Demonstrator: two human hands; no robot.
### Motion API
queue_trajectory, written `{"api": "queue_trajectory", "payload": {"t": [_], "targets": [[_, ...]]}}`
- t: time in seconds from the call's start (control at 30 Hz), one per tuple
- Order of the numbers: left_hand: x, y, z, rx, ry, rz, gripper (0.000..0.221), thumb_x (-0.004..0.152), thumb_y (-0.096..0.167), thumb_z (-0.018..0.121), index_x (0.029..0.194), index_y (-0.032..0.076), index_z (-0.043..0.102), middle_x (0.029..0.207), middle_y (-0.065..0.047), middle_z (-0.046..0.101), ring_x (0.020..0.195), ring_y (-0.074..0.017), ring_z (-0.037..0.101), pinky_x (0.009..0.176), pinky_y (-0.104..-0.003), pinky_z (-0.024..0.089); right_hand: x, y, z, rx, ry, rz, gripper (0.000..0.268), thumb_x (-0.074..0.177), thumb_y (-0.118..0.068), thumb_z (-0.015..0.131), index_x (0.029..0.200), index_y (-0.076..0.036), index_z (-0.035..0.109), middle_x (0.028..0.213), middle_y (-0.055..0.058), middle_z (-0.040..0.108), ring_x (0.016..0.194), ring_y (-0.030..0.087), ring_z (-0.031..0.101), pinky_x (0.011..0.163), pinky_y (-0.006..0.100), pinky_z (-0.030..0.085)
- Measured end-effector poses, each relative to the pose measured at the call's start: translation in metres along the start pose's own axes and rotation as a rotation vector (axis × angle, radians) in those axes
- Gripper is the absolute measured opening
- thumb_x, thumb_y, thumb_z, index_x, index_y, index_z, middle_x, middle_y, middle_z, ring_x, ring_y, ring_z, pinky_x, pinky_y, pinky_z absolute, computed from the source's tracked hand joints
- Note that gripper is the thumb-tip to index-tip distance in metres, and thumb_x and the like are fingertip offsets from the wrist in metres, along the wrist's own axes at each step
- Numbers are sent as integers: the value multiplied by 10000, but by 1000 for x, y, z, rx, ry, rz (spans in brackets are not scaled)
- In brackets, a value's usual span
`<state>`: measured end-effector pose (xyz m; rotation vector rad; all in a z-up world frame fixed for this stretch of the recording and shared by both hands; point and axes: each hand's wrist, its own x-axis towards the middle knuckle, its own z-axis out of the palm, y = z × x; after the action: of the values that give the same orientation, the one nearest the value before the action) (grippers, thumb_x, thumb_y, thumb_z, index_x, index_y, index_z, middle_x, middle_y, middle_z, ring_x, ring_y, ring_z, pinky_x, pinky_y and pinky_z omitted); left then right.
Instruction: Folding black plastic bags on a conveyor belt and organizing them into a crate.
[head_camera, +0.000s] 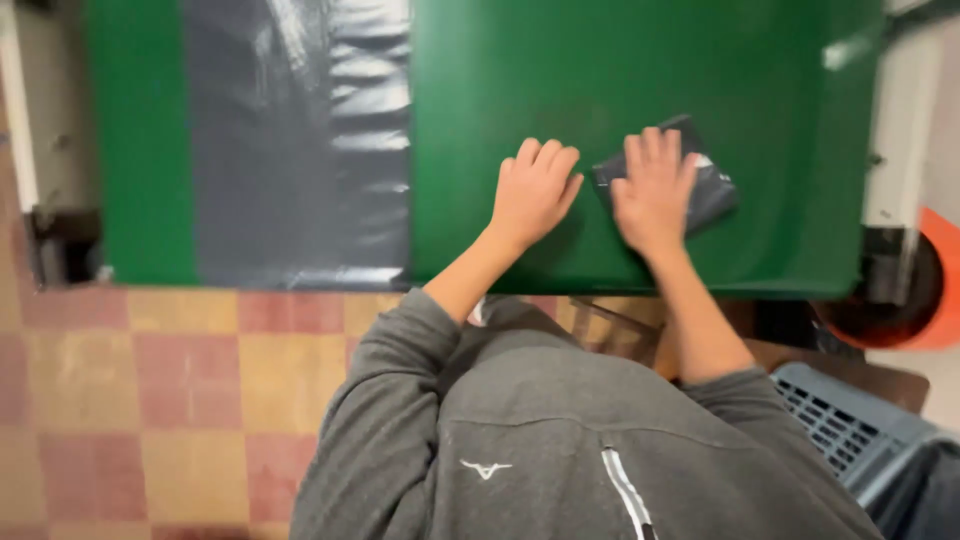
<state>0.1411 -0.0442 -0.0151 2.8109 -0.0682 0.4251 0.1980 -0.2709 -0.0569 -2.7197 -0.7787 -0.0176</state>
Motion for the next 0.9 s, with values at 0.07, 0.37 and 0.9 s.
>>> {"api": "queue_trajectory", "payload": {"t": [0.07, 0.37, 0.9], "targets": [[-42, -26, -46, -393, 200, -116, 226, 901, 269, 730, 997, 99, 617, 954, -83, 598, 934, -322, 581, 734, -460, 465, 0, 9, 9, -74, 31, 13, 648, 991, -254, 602, 1584, -34, 458, 1670, 215, 354, 1574, 431, 217, 1230, 676, 114], [-372, -276, -20, -666, 783, -1152, 187, 1063, 148, 695, 1071, 31, 549, 1034, -76, 544, 938, -157, 507, 867, -314, 478, -80, -193, -15, 817, -483, 83, 114, 943, -162, 687, 985, -90, 765, 982, 52, 738, 848, 167, 697, 758, 305, 564], [-339, -283, -196, -616, 248, -800, 223, 935, 187, 694, 864, -22, 659, 1163, -150, 679, 1186, -339, 550, 1030, -414, 433, -130, -308, 71, 1076, -296, 596, 470, 927, -242, 688, 1354, -56, 628, 1291, 77, 670, 1176, 169, 607, 1025, 327, 474]]}}
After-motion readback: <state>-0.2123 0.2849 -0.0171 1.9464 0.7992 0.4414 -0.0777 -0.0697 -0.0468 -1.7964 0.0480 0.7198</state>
